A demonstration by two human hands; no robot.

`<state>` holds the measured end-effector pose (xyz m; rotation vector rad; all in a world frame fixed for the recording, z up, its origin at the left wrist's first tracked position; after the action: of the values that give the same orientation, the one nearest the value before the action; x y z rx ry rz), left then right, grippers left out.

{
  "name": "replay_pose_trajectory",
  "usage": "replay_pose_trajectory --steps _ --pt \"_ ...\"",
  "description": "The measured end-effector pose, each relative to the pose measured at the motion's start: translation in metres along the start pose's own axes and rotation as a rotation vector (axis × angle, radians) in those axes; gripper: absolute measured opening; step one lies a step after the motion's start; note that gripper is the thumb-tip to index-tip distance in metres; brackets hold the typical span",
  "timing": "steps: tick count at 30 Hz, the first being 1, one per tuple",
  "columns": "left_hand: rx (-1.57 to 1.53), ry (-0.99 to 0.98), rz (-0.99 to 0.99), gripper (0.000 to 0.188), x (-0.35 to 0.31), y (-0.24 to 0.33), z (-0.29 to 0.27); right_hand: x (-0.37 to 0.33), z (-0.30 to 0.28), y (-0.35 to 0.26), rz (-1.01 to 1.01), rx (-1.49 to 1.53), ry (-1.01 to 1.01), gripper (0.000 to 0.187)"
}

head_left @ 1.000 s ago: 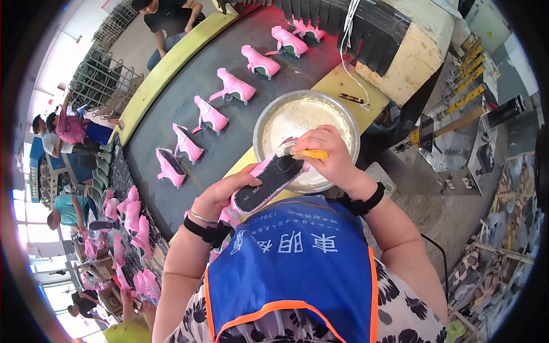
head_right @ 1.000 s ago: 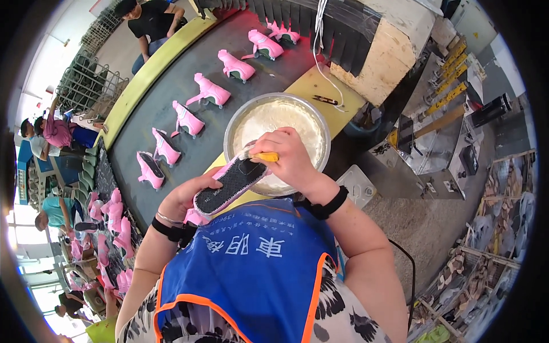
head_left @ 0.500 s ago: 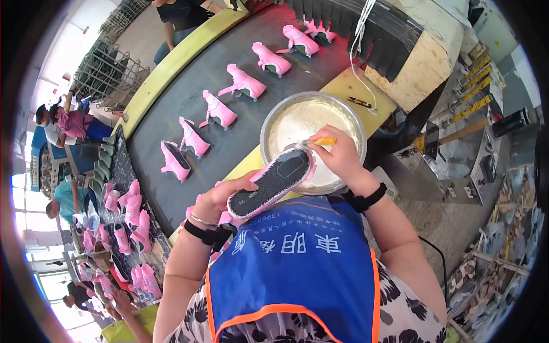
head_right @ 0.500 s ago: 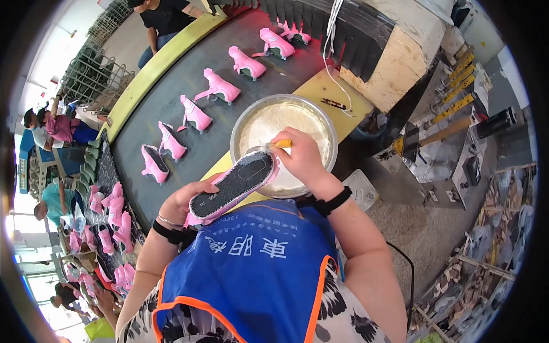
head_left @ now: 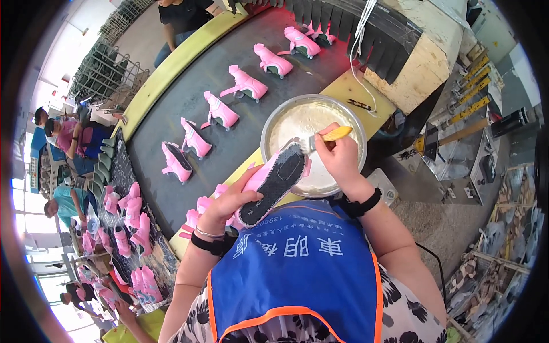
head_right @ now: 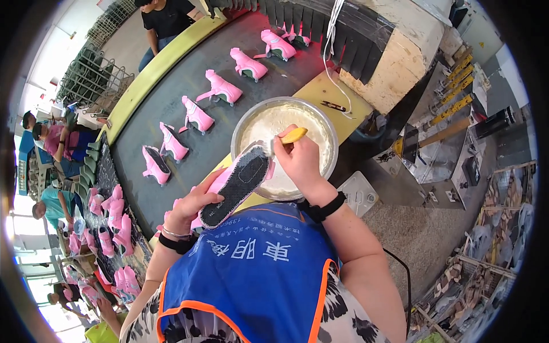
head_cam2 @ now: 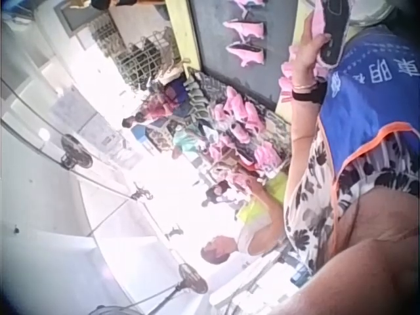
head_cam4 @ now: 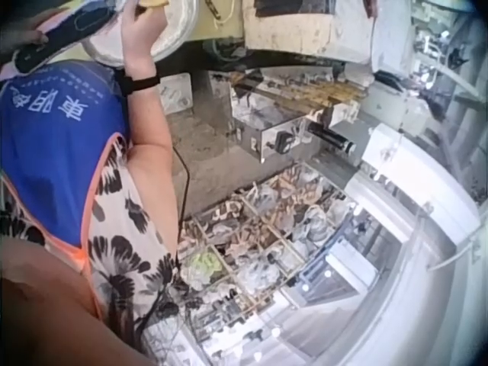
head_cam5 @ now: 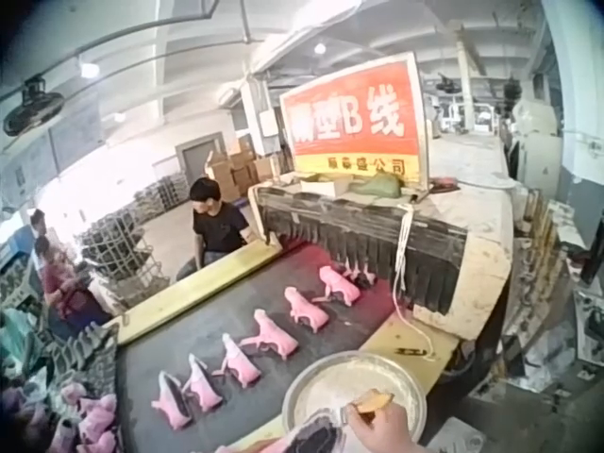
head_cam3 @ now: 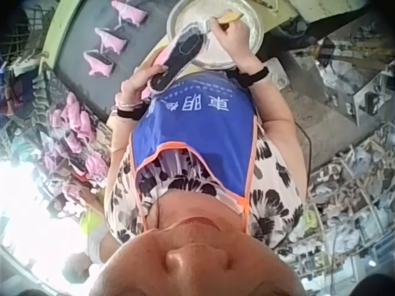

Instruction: Applying glue or coating to the soles of sneakers using a brush on an assembly line.

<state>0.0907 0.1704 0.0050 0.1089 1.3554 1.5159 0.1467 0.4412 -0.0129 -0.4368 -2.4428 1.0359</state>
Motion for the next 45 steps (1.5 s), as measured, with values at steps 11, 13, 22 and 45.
replay_pose_trajectory --steps 11,13,22,45 --pt "-0.111 0.214 0.206 0.084 0.003 -0.013 -0.004 -0.032 0.007 -0.028 0.167 0.321 -0.256 0.018" --pt "-0.137 0.206 0.189 0.083 0.002 -0.011 0.0 -0.031 0.005 -0.033 0.123 0.386 -0.231 0.018" --pt "0.005 0.144 0.277 0.083 -0.004 -0.005 0.002 0.015 0.009 -0.01 0.062 0.168 -0.079 0.02" --pt "-0.133 0.136 0.38 0.086 -0.061 -0.034 -0.078 0.038 0.081 -0.093 -0.162 0.484 -0.271 0.009"
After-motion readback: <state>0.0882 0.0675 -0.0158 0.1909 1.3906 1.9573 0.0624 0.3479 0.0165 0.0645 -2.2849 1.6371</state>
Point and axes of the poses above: each hand's wrist, its own x-axis towards the middle knuckle, its own z-axis out of the palm, y = z × x, the point moved 3 cm from there along x, towards the middle knuckle, and after that the axes turned 14 degrees about -x, right-handed, at the moved point
